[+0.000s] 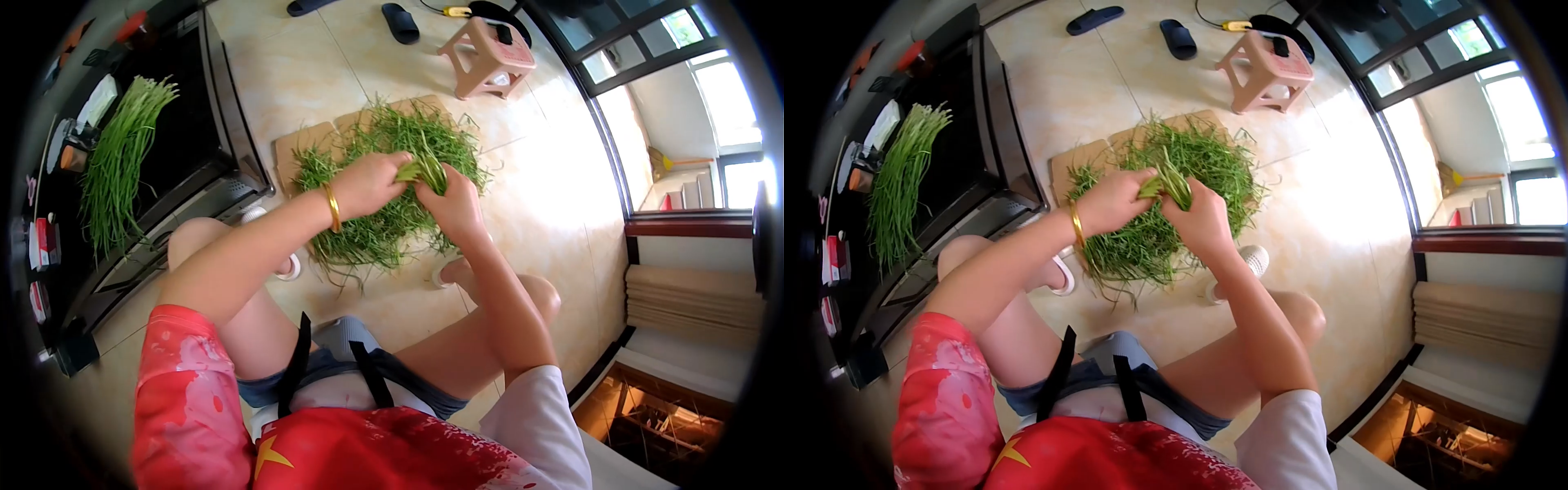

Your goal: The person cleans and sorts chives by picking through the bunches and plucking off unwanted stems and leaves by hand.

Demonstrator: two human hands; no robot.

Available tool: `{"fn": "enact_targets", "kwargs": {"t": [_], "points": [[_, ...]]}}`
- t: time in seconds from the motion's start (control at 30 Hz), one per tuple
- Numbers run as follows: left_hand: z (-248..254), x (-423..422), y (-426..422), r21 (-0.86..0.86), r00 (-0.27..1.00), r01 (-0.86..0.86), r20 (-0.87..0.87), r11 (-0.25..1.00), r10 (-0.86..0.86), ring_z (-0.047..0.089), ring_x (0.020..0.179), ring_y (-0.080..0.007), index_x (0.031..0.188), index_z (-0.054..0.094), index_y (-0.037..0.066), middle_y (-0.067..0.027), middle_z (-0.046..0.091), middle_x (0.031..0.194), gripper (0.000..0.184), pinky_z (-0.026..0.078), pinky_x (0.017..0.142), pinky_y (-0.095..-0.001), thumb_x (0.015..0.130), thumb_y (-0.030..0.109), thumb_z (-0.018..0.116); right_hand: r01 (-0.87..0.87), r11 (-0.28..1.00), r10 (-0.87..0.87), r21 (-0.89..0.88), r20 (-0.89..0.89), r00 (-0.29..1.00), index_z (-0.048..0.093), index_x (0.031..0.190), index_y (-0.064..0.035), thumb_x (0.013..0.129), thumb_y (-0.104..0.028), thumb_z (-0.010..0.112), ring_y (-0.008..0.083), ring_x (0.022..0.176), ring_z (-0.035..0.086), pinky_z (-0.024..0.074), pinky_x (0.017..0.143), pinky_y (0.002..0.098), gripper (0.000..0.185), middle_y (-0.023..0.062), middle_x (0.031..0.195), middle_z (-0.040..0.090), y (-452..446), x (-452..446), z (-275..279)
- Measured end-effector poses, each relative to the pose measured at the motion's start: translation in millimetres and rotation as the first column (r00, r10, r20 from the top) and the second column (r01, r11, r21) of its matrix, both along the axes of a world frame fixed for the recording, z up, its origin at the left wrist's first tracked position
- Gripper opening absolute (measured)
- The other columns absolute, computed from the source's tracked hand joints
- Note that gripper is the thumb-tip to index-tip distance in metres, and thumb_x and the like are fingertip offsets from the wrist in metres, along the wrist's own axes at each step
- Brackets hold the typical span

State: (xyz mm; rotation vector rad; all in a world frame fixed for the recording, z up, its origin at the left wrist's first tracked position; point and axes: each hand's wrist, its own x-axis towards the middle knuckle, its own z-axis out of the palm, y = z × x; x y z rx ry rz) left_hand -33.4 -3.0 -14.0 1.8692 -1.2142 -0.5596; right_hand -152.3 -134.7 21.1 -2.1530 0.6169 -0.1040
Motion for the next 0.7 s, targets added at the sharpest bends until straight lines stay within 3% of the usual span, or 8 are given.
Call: {"fn": "enact_targets", "kwargs": {"t": [0.1, 0.27, 0.4, 0.47, 0.53, 0.6, 0.63, 0.7], "points": [[1.6, 1.0, -0.8, -0.026, 0.986, 0.06, 0.16, 0.998, -0.055, 0.061, 0.079, -0.037, 0.095, 0.051, 0.003, -0.0183, 0.062, 0.079, 0.021, 0.049, 0.071, -0.0453, 0.083, 0.017, 0.061, 0.019, 1.0, -0.017, 0.025, -0.062, 0.998, 0.061, 0.091, 0.001, 0.079, -0.023, 0.063, 0.0254, 0.061, 0.058, 0.0467, 0.062, 0.0368, 0.027, 0.0157, 0.069, 0.061, -1.1, 0.4, 5.1], [0.7, 5.8, -1.5, 0.126, 0.985, 0.062, 0.149, 0.99, -0.081, 0.061, 0.082, -0.035, 0.101, 0.048, 0.005, -0.0162, 0.062, 0.086, 0.026, 0.048, 0.071, -0.0437, 0.081, 0.016, 0.062, -0.004, 1.0, 0.004, -0.011, 0.013, 1.0, 0.06, 0.09, 0.0001, 0.081, -0.023, 0.062, 0.0201, 0.057, 0.056, 0.0459, 0.059, 0.0336, 0.025, 0.0119, 0.066, 0.061, -6.0, 2.0, -4.5], [-2.8, 5.9, 1.0, 0.098, 0.99, 0.01, 0.142, 0.995, -0.024, 0.06, 0.079, -0.036, 0.1, 0.049, 0.004, -0.0172, 0.062, 0.083, 0.026, 0.048, 0.069, -0.0438, 0.082, 0.015, 0.063, 0.098, 0.985, -0.099, 0.141, -0.004, 0.995, 0.06, 0.089, -0.0016, 0.084, -0.024, 0.062, 0.0117, 0.054, 0.052, 0.0424, 0.053, 0.0293, 0.023, 0.0041, 0.061, 0.057, -12.9, -2.7, 2.3], [-0.9, 8.7, 1.4, 0.238, 0.992, -0.065, 0.125, 0.969, 0.036, 0.059, 0.08, -0.0385, 0.1, 0.049, 0.004, -0.0187, 0.062, 0.082, 0.025, 0.048, 0.07, -0.0439, 0.083, 0.016, 0.063, 0.189, 0.929, -0.212, 0.318, 0.037, 0.977, 0.06, 0.089, -0.0025, 0.085, -0.023, 0.061, 0.0079, 0.051, 0.048, 0.0396, 0.049, 0.0264, 0.021, 0.0007, 0.06, 0.054, -19.6, -3.5, 3.4], [-7.4, 11.5, 0.0, 0.156, 0.977, -0.091, 0.206, 0.984, 0.058, 0.061, 0.066, -0.0316, 0.093, 0.052, 0.003, -0.015, 0.06, 0.071, 0.023, 0.048, 0.061, -0.04, 0.087, 0.023, 0.061, 0.199, 0.905, -0.252, 0.376, 0.096, 0.963, 0.06, 0.09, -0.0038, 0.086, -0.022, 0.061, 0.0058, 0.05, 0.045, 0.0366, 0.046, 0.0239, 0.018, -0.0017, 0.059, 0.052, -25.7, -3.5, 2.2], [-2.8, 12.1, -4.8, 0.328, 0.955, -0.147, -0.2, 0.933, 0.221, 0.057, 0.05, -0.0187, 0.086, 0.056, 0.001, -0.0074, 0.056, 0.06, 0.031, 0.045, 0.048, -0.0338, 0.091, 0.032, 0.058, 0.218, 0.872, -0.291, 0.439, 0.104, 0.951, 0.059, 0.091, -0.0043, 0.085, -0.021, 0.062, 0.0056, 0.049, 0.045, 0.0356, 0.046, 0.0231, 0.018, -0.0014, 0.06, 0.053, -28.9, -6.5, 5.0], [4.3, 7.5, -5.7, 0.263, 0.871, -0.16, -0.416, 0.951, 0.262, 0.047, 0.041, -0.0079, 0.084, 0.059, 0.001, -0.0003, 0.049, 0.054, 0.038, 0.039, 0.04, -0.0274, 0.093, 0.038, 0.055, 0.225, 0.835, -0.315, 0.502, 0.102, 0.943, 0.058, 0.092, -0.0048, 0.085, -0.019, 0.062, 0.0052, 0.051, 0.044, 0.0349, 0.046, 0.0222, 0.017, -0.0016, 0.062, 0.052, -29.8, -7.4, 1.5], [4.3, 3.1, -7.5, 0.157, 0.807, -0.17, -0.545, 0.973, 0.228, 0.045, 0.042, -0.0073, 0.086, 0.06, 0.002, 0.0007, 0.049, 0.055, 0.034, 0.039, 0.041, -0.0264, 0.093, 0.035, 0.056, 0.222, 0.825, -0.311, 0.52, 0.09, 0.946, 0.058, 0.093, -0.0049, 0.085, -0.018, 0.062, 0.0052, 0.051, 0.044, 0.0347, 0.046, 0.022, 0.016, -0.0018, 0.063, 0.052, -26.3, -7.6, 4.4]]}}
